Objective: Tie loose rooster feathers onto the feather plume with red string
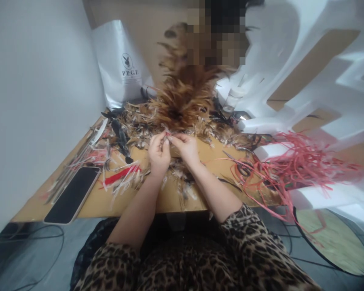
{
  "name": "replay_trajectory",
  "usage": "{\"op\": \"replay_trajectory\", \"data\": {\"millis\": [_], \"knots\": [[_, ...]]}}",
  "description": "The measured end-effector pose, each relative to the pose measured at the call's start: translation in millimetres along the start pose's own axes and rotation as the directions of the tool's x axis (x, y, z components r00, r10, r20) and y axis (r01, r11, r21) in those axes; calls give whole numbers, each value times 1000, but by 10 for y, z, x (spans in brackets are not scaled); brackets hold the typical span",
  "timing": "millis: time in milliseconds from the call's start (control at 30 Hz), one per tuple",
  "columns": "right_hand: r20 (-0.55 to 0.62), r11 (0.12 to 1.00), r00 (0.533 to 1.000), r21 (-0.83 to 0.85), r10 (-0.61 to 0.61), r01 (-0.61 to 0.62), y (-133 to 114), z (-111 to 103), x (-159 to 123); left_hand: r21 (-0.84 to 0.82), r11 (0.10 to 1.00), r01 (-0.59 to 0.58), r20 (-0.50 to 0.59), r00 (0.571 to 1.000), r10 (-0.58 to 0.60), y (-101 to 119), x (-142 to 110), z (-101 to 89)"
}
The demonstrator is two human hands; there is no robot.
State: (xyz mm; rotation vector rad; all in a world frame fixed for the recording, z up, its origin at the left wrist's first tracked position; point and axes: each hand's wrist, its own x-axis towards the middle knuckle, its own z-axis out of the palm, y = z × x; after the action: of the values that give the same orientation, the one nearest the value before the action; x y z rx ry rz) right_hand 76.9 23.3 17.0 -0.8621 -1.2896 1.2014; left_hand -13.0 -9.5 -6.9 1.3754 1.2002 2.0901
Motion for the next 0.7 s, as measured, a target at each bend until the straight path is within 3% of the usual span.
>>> {"op": "replay_trajectory", "data": {"millis": [133,267,467,567,700], "knots": [[32,994,999,105,5,-8,2,-25,38,-20,999,-40,39,998,41,29,17,12],[113,982,993,184,19,-39,33,-97,77,-169,974,150,125,984,-130,25,21,30],[351,926,929,300,118,-231,9,-157,57,-404,812,421,333,895,-298,60,-44,88],[371,904,916,323,150,-279,53,-168,71,-462,753,468,320,880,-351,116,-56,115],[347,885,924,365,158,-289,162,-169,117,-453,771,448,236,894,-381,144,-45,115]]}}
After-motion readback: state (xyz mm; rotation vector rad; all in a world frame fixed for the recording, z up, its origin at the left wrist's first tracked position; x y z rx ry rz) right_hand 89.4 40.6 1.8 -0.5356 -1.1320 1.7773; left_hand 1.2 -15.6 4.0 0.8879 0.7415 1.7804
